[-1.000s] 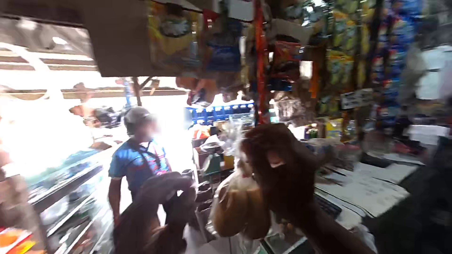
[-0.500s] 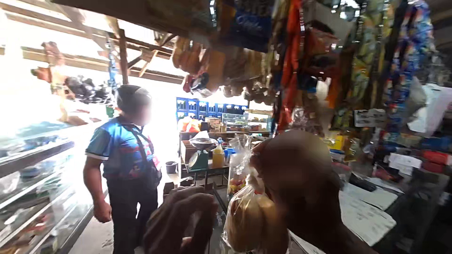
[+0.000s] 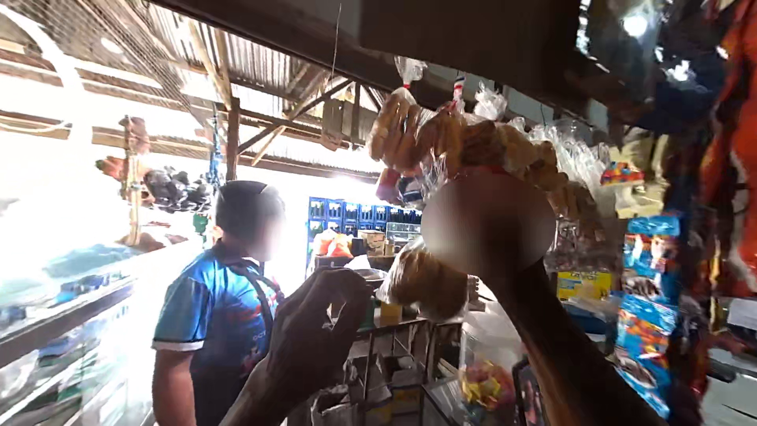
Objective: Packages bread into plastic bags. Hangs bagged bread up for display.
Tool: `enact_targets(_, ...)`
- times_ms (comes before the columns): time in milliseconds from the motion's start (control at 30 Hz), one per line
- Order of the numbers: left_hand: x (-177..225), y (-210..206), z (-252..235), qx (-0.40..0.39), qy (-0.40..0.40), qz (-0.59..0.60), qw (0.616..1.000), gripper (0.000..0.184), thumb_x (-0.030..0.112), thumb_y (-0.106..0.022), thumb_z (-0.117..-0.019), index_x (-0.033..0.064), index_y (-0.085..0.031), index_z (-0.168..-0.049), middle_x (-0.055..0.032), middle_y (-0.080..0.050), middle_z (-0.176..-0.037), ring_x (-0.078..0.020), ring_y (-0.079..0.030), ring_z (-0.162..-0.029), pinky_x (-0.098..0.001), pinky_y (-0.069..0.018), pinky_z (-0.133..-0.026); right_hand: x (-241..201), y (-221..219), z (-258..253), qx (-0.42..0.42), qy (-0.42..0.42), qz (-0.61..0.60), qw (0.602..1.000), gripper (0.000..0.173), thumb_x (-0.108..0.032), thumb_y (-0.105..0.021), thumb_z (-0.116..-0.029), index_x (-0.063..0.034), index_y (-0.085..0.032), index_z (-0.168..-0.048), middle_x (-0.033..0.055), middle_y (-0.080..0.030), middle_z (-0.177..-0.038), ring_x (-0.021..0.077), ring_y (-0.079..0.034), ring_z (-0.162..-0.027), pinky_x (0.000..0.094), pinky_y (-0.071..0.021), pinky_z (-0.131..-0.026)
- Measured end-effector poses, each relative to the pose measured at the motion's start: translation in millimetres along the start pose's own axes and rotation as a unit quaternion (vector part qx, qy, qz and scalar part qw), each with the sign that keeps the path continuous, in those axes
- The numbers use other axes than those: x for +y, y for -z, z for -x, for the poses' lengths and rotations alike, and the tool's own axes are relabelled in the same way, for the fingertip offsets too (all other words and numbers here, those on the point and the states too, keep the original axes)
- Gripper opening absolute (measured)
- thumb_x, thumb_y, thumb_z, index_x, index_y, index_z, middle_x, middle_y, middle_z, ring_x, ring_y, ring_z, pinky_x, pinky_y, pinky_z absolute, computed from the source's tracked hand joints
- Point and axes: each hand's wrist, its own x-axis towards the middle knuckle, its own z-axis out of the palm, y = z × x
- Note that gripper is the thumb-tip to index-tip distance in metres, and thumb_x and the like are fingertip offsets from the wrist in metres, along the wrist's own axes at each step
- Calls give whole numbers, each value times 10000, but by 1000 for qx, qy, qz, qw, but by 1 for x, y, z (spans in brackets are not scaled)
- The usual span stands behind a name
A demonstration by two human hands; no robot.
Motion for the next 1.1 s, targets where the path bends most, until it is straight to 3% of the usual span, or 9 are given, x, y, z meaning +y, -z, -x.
enact_targets(267,-76,13,-32,-10,-19,-45,999,215,282,-596,-1018,93,-699,-1024,4,-708,-920,-6,-662,-863,-173,-550,-775,40,-53,-105,0,45,61,997,211,-159,-596,-1001,10,-690,-1084,72,-711,-900,89,-685,-720,296,-607,-695)
enact_targets(467,-97,-7,-68,11,-79,-76,994,189,236,-599,-994,74,-691,-1020,-3,-689,-887,-18,-648,-831,-188,-536,-760,57,-46,-166,9,56,126,990,245,-205,-600,-990,-8,-678,-1114,64,-695,-974,77,-679,-767,290,-599,-732)
enact_targets(567,-100,-26,-109,18,-103,-58,993,236,223,-576,-1026,43,-693,-1124,-47,-727,-993,-66,-690,-903,-261,-574,-823,59,-29,-199,25,78,177,981,238,-188,-618,-977,10,-699,-1082,72,-686,-977,75,-641,-817,296,-554,-803)
enact_targets(667,-107,-53,-159,27,-107,-16,994,289,195,-541,-1047,21,-645,-1253,-94,-713,-1160,-88,-698,-1036,-274,-573,-924,69,-18,-224,7,111,151,982,179,-82,-619,-948,-108,-626,-771,-80,-554,-685,-15,-521,-614,201,-471,-624)
enact_targets(733,-116,-72,-188,15,-77,-7,997,343,214,-540,-1047,36,-608,-1333,-115,-671,-1266,-135,-675,-1132,-305,-558,-971,105,-5,-262,-67,240,96,964,253,-22,-574,-933,-151,-609,-718,-111,-542,-627,-52,-510,-556,137,-450,-534)
enact_targets(800,-129,-92,-214,4,-49,-27,998,451,291,-573,-1036,40,-556,-1411,-157,-601,-1380,-237,-614,-1243,-409,-509,-1032,134,7,-306,-115,388,87,910,174,19,-599,-880,-72,-686,-760,-71,-589,-644,-43,-526,-569,159,-439,-524)
enact_targets(933,-153,-125,-240,16,-3,-52,999,629,391,-615,-995,58,-464,-1506,-199,-441,-1551,-375,-530,-1322,-547,-454,-1047,72,-25,-235,-2,49,261,964,118,34,-573,-958,-38,-603,-870,-40,-504,-743,-36,-478,-640,132,-443,-635)
enact_targets(1033,-166,-139,-242,14,38,-28,999,791,498,-684,-936,72,-402,-1540,-226,-400,-1567,-389,-560,-1278,-557,-485,-1004,86,-13,-247,-44,42,221,973,80,-15,-584,-951,-64,-621,-900,-61,-557,-756,-64,-522,-647,113,-467,-620)
enact_targets(1100,-178,-148,-242,13,46,-1,999,868,568,-705,-895,97,-389,-1552,-212,-392,-1574,-363,-597,-1233,-552,-520,-968,108,8,-285,-126,52,217,967,122,-111,-572,-969,-70,-652,-1052,-55,-614,-884,-61,-572,-759,132,-497,-691)
